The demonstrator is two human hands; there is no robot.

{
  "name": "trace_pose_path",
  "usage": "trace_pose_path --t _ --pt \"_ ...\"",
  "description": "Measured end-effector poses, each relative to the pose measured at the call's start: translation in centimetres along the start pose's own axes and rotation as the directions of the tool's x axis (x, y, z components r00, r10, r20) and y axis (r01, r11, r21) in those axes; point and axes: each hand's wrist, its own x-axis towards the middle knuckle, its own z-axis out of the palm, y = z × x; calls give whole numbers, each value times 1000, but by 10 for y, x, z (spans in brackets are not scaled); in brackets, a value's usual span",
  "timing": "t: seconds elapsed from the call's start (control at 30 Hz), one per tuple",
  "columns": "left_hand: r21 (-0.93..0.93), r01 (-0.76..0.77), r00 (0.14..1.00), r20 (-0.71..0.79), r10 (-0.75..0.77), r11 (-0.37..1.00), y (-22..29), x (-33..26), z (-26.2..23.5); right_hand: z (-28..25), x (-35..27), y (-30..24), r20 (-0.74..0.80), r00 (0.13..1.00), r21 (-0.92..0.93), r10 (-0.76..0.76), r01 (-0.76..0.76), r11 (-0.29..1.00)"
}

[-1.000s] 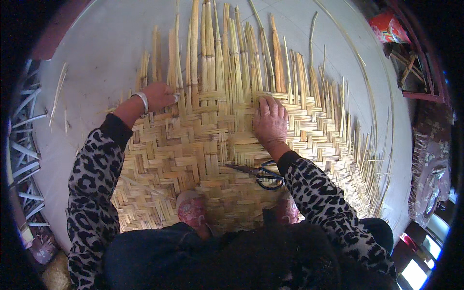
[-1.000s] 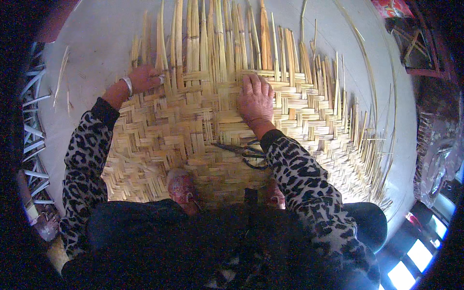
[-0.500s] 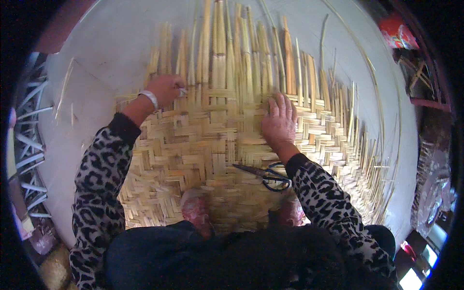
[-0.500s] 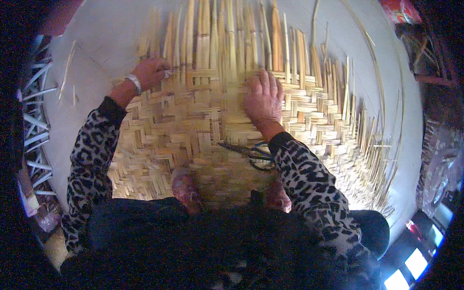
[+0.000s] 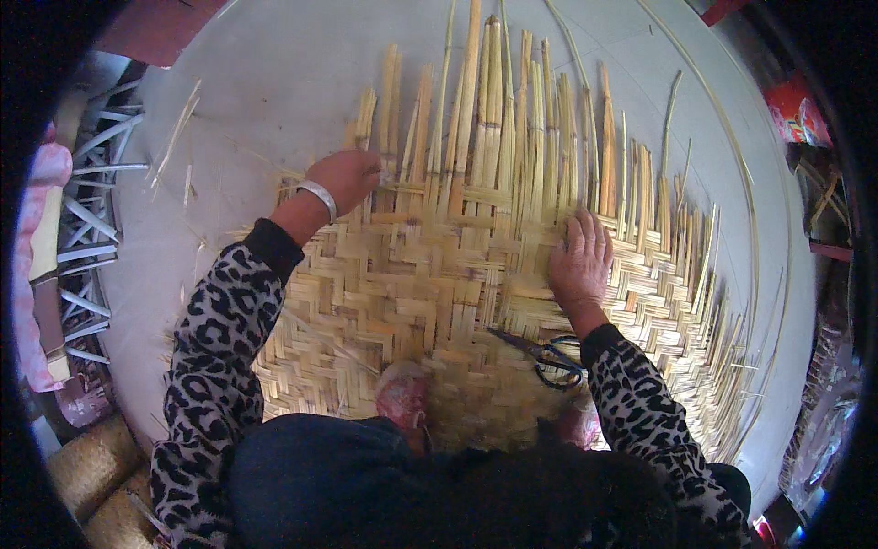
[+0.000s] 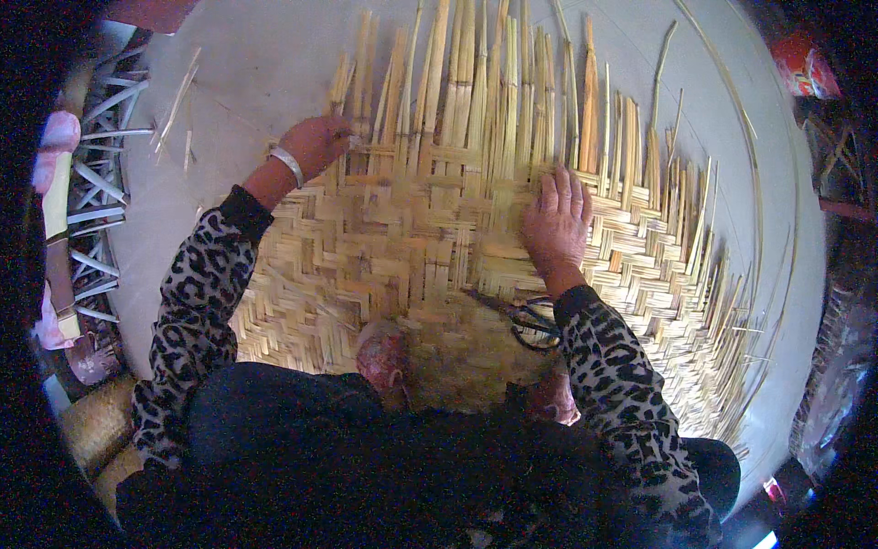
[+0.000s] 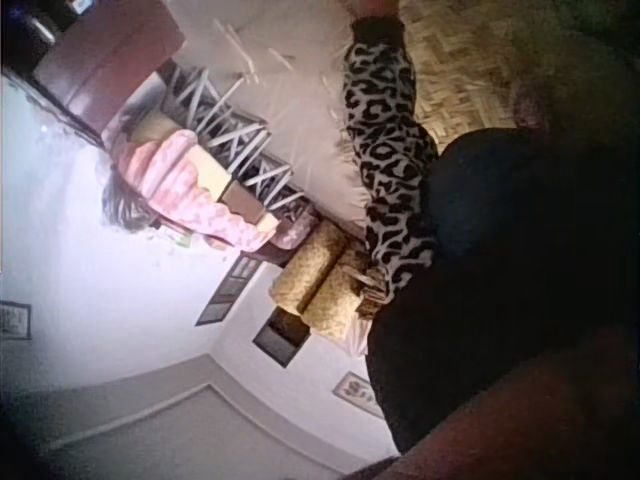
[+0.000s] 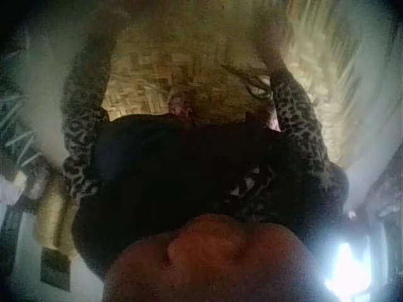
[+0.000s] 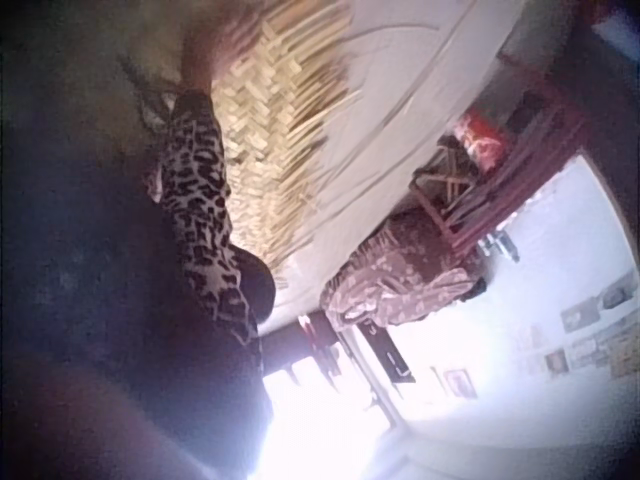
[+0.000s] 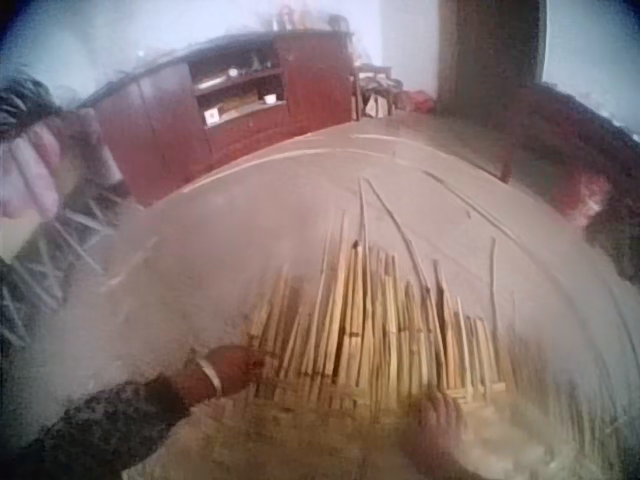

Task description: The person weaves a flat mat using thin bamboo strips, interlacing them by hand and trimming excess with scissors. The person sits on the floor and repeatedly threads strips through the existing weave, adjusting alignment and cutting protruding ends.

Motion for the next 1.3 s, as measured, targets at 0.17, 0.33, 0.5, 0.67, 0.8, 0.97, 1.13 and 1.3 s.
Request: trace_pose_path --t 0.17,0.33,0.5,0.67,0.8,0.97,1.13,1.3 --pt "17 -126 990 58 125 992 -8 -11 -5 1 0 2 -11 1000 -6 -26 26 1000" --pt "317 -193 969 -85 231 929 -37 -8 8 -1 -2 0 51 999 -21 3 -2 1000" --pt "16 -71 993 95 69 997 -56 3 -4 0 -1 -1 47 999 -11 -5 6 1000" --pt "-174 -4 990 139 29 985 -49 -11 -35 1 -3 0 42 999 -6 -12 12 1000" --pt "-83 -33 999 -18 32 996 -46 -24 -42 2 -3 0 26 999 0 -31 31 1000" --pt "-36 -66 997 -29 65 997 -62 -21 -22 1 -3 1 68 997 -13 -21 22 1000" --pt "-232 167 968 223 -115 958 -102 -9 -10 -1 -3 1 71 997 19 -27 26 999" --pt "-346 342 891 414 -185 874 -111 -2 -14 -3 0 -4 66 998 -2 -23 23 1000"
